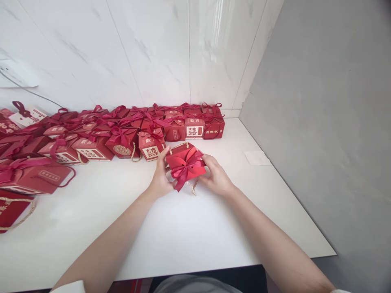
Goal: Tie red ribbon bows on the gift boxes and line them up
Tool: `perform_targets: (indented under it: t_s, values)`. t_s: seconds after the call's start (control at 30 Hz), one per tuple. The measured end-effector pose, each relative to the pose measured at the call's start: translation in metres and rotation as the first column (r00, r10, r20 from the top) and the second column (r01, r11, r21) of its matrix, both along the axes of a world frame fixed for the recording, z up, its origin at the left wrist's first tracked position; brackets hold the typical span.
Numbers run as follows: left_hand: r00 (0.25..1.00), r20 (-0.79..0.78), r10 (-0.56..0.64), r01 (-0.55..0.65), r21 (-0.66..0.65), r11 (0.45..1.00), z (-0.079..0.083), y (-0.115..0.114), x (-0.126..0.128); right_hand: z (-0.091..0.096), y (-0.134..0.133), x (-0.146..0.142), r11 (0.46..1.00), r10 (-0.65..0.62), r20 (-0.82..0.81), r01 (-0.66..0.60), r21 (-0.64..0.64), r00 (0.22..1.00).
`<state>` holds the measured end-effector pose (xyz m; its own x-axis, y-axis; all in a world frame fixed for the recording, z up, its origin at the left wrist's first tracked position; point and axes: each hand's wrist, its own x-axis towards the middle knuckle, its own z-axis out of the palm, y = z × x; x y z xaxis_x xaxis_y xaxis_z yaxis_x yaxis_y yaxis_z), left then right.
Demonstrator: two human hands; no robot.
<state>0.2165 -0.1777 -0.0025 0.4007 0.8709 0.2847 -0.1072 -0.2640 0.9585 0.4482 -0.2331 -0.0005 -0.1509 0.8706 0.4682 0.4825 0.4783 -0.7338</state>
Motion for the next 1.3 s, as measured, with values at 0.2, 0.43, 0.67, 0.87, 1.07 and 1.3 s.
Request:
perform_targets:
  t_s: [0.2,0.43,0.67,0.87,1.07,1.3]
  values:
    - [0.973,0.176,-0.153,0.197,-0.274,0.941,-0.007,0.007,-0.002,0.013,-0.008,-0.01,0.929,0.201,-0.428,-0.31,-0.201,0.881]
    - [0.965,0.23,-0.126,0.208,-0.381,0.901,-0.005,0.01,0.007,-0.001,0.004,-0.011,0.843,0.165,-0.652,-0.449,-0.296,0.74]
    - [0.996,0.037,-0.085,0.092,-0.305,0.948,-0.003,0.001,0.009,0.01,-0.002,-0.008,0.841,0.162,-0.624,-0.438,-0.318,0.764]
    - [0.989,0.065,-0.131,0.144,-0.299,0.943,-0.004,-0.001,0.01,0.005,0.002,-0.006,0.852,0.139,-0.599,-0.404,-0.334,0.789]
    - [0.995,0.034,-0.094,0.099,-0.303,0.948,0.001,-0.003,0.013,0.002,0.005,-0.004,0.843,0.133,-0.595,-0.406,-0.353,0.793]
    - [0.995,0.078,-0.058,0.081,-0.324,0.943,0.0,-0.003,0.013,0.003,0.003,-0.007,0.866,0.093,-0.536,-0.334,-0.373,0.839]
